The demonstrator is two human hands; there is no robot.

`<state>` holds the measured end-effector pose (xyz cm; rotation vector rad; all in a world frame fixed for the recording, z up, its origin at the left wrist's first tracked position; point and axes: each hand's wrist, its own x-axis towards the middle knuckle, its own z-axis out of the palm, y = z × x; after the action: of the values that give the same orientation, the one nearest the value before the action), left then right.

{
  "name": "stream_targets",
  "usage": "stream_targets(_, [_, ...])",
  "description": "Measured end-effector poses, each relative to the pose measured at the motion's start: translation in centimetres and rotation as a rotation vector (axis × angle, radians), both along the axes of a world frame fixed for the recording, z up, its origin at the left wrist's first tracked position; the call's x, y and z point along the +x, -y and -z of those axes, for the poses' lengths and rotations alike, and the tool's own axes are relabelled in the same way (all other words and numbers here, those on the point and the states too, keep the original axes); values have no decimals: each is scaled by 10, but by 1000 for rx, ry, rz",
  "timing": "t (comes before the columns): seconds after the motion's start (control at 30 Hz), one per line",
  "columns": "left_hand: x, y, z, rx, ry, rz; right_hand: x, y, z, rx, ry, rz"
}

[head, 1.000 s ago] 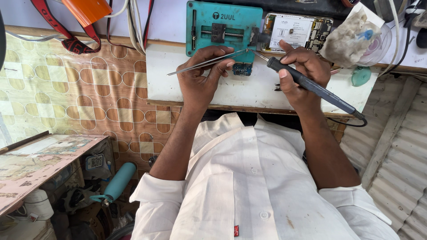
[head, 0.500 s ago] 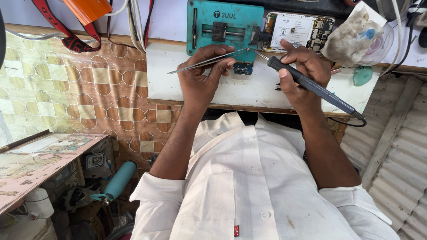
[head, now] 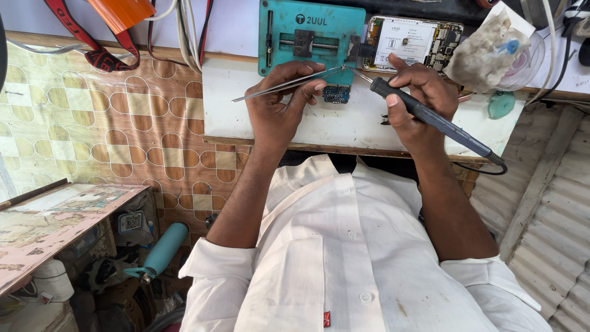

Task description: The person opens a small tin of solder paste, then uses tweezers and a soldering iron to work on a small circuit board held in a jig on the workbench. They then use a hot air gun on the board while steadying it with tweezers.

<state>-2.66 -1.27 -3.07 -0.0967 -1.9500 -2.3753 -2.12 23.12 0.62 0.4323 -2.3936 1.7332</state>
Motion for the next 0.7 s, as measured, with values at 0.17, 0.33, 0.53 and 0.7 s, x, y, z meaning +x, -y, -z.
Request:
stream_targets(0.17, [0, 0, 1, -12, -7, 2, 1, -1, 3, -68, 19, 26])
stream_targets(0.33, [1, 0, 2, -6, -15, 0, 5, -2, 4, -167, 80, 42])
stream_targets(0.53, [3, -1, 2, 6, -9, 0, 5, -4, 8, -270, 110, 82])
stream_targets(0.7, [3, -1, 2, 51, 6, -5, 6, -6, 8, -362, 190, 149])
